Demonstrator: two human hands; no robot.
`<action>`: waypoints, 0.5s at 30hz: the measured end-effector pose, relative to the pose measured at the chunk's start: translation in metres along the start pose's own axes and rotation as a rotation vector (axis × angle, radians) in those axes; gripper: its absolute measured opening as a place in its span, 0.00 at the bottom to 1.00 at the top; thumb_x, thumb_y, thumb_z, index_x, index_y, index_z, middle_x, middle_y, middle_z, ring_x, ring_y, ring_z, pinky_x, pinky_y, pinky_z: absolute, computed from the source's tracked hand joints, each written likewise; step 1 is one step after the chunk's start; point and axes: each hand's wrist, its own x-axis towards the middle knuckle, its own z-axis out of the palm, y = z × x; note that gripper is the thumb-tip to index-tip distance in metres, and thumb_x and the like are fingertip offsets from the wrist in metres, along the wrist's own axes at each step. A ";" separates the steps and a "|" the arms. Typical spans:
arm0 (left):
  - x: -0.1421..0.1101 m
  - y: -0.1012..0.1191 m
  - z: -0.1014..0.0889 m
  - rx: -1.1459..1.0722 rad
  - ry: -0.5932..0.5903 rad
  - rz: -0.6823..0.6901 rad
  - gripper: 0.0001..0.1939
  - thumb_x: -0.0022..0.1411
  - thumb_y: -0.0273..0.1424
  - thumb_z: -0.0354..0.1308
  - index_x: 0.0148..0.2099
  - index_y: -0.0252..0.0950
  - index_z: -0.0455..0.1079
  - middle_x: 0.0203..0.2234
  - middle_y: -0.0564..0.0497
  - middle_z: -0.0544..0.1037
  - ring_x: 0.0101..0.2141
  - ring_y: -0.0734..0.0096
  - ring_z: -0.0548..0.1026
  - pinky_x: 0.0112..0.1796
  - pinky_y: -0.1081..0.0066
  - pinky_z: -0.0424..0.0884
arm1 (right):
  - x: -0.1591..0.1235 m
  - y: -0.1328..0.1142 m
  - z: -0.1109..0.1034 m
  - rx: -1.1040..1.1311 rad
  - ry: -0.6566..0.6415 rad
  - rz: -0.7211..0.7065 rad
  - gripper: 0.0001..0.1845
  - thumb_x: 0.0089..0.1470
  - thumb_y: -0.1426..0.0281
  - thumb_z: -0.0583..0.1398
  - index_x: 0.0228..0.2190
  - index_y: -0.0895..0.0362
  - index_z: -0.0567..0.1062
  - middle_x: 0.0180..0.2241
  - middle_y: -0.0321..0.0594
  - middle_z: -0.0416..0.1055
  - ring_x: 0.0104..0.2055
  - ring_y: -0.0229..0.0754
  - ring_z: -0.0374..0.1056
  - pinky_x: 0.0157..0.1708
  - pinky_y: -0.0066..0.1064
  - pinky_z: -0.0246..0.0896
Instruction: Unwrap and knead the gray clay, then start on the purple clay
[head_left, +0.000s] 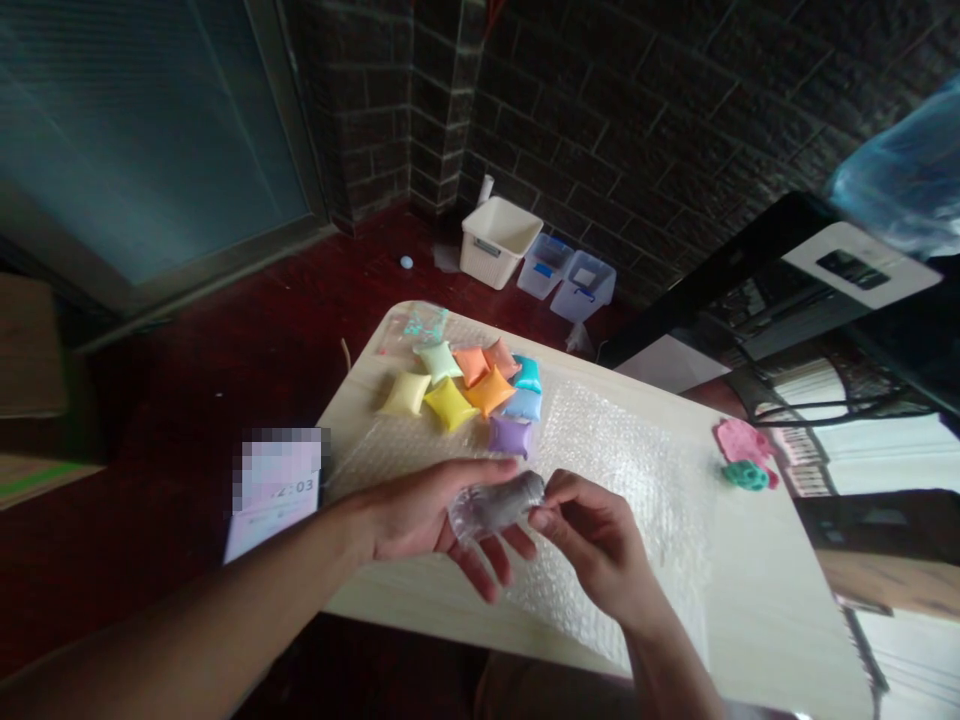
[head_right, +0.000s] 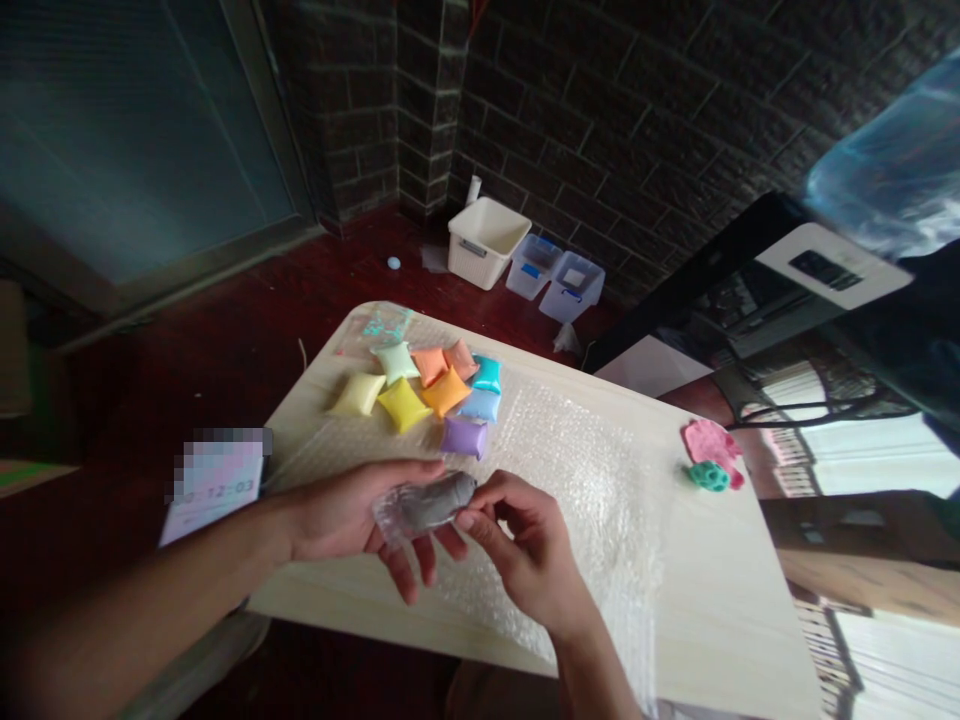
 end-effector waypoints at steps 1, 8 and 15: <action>-0.001 -0.001 0.001 0.054 -0.060 -0.062 0.22 0.64 0.51 0.63 0.46 0.36 0.72 0.33 0.43 0.81 0.25 0.65 0.77 0.27 0.66 0.74 | 0.001 0.001 0.001 -0.001 0.003 0.008 0.07 0.62 0.65 0.69 0.33 0.53 0.80 0.28 0.35 0.71 0.30 0.39 0.66 0.31 0.32 0.63; 0.006 -0.013 0.008 0.378 0.107 0.067 0.08 0.62 0.33 0.62 0.38 0.37 0.66 0.18 0.59 0.68 0.18 0.77 0.64 0.21 0.77 0.62 | 0.002 0.011 0.018 0.087 0.140 0.034 0.13 0.51 0.67 0.76 0.31 0.53 0.78 0.23 0.29 0.66 0.25 0.35 0.60 0.26 0.28 0.55; 0.015 -0.025 0.008 0.339 0.118 0.098 0.11 0.64 0.40 0.56 0.38 0.38 0.65 0.20 0.60 0.65 0.14 0.71 0.71 0.16 0.73 0.65 | 0.000 0.008 0.028 0.116 0.202 -0.004 0.07 0.54 0.65 0.75 0.28 0.52 0.83 0.24 0.33 0.70 0.27 0.37 0.64 0.29 0.31 0.61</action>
